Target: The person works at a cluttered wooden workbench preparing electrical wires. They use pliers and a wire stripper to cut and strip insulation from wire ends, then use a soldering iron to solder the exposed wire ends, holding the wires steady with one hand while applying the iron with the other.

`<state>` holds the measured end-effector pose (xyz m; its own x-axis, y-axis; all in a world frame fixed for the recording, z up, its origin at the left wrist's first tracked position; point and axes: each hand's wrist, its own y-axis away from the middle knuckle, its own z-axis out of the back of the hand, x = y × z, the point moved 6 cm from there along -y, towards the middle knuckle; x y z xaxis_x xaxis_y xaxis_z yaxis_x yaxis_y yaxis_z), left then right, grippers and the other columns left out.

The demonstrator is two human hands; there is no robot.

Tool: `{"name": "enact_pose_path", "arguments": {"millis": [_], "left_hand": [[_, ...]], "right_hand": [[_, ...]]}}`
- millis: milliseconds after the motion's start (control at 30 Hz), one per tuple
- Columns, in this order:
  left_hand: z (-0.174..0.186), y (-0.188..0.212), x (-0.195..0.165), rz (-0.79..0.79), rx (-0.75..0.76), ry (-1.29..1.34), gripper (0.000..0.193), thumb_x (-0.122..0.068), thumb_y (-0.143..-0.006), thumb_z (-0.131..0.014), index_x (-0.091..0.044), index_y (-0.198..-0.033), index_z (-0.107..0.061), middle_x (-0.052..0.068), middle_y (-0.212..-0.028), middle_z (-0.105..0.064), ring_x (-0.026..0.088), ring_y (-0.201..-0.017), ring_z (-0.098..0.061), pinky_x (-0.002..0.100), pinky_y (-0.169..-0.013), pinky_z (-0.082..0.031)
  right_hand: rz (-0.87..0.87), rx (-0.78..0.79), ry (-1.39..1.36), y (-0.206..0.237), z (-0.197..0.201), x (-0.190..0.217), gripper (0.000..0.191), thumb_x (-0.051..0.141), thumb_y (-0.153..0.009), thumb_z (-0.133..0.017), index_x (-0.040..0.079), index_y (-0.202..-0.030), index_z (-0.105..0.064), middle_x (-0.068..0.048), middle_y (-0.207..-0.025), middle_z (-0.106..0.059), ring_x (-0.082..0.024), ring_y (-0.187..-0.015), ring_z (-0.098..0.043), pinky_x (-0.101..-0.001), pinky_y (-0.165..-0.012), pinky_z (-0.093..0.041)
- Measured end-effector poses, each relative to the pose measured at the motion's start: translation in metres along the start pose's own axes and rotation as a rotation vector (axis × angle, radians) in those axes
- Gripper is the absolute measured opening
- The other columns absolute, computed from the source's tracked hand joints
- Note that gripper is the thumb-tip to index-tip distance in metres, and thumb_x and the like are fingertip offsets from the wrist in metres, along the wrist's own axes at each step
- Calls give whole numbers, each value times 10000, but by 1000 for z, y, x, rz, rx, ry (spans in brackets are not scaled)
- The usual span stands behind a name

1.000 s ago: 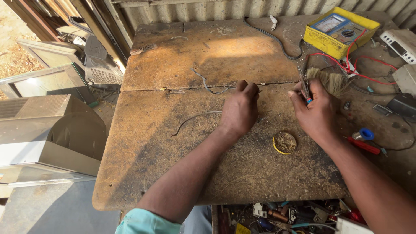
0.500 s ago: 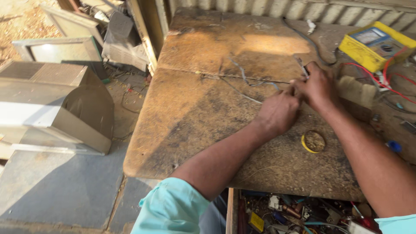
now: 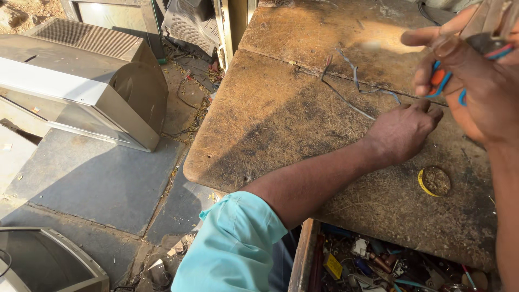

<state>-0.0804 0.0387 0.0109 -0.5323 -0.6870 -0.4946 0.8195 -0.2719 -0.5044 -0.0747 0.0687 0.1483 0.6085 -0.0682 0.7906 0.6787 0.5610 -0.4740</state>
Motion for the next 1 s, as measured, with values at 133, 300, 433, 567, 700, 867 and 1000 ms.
{"name": "enact_pose_path", "arguments": {"millis": [133, 300, 433, 567, 700, 867, 1000], "left_hand": [[0, -5, 9, 151, 1, 205, 308, -104, -859, -634, -68, -1155, -555, 160, -1068, -692, 324, -1023, -727, 457, -850, -609], [22, 0, 12, -21, -390, 535, 305, -85, -891, -728, -43, -1174, -623, 164, -973, -697, 325, -879, -699, 419, -748, -573], [-2, -8, 21, 139, -161, 1137, 163, -85, -992, -695, 14, -1119, -671, 61, -840, -694, 121, -719, -619, 299, -629, -526], [-4, -5, 24, 92, -108, 1261, 144, -96, -1021, -681, 15, -1112, -669, 27, -903, -702, 90, -787, -634, 273, -701, -553], [-2, 2, 28, 144, -39, 1236, 131, -89, -1021, -675, 14, -1102, -666, 22, -913, -709, 80, -799, -635, 268, -711, -564], [7, 8, 28, 190, 30, 1136, 126, -103, -1040, -671, 14, -1087, -686, 26, -909, -717, 75, -800, -628, 270, -691, -561], [9, 10, 25, 212, 76, 1153, 129, -111, -1026, -665, 0, -1086, -692, 18, -942, -733, 76, -838, -662, 268, -725, -589]], "right_hand": [[-153, -25, -119, 33, -19, 31, 223, 285, -1061, -606, 113, -1204, -604, -115, -1115, -656, -152, -806, -666, -333, -643, -577], [-470, -336, -524, 68, 29, -23, 157, 170, -1109, -630, 36, -1123, -550, -119, -1013, -652, -197, -856, -676, -378, -698, -565], [-272, -471, -347, 92, 71, -65, 211, -47, -1072, -655, 58, -1211, -536, -92, -1042, -641, -201, -889, -641, -390, -748, -541], [-257, -500, -310, 112, 73, -99, 309, -85, -952, -671, 76, -1176, -532, -110, -1084, -695, -164, -848, -662, -349, -702, -546], [-198, -454, -68, 118, 59, -101, 308, -102, -946, -717, 37, -1177, -569, -66, -1000, -588, -134, -828, -646, -326, -723, -570], [-197, -455, -112, 115, 46, -97, 272, -60, -958, -716, 46, -1155, -562, -65, -1015, -691, -106, -822, -659, -283, -700, -554], [-210, -483, -69, 113, 46, -88, 271, -50, -962, -733, 45, -1148, -560, -62, -987, -687, -104, -810, -655, -280, -702, -551]]}}
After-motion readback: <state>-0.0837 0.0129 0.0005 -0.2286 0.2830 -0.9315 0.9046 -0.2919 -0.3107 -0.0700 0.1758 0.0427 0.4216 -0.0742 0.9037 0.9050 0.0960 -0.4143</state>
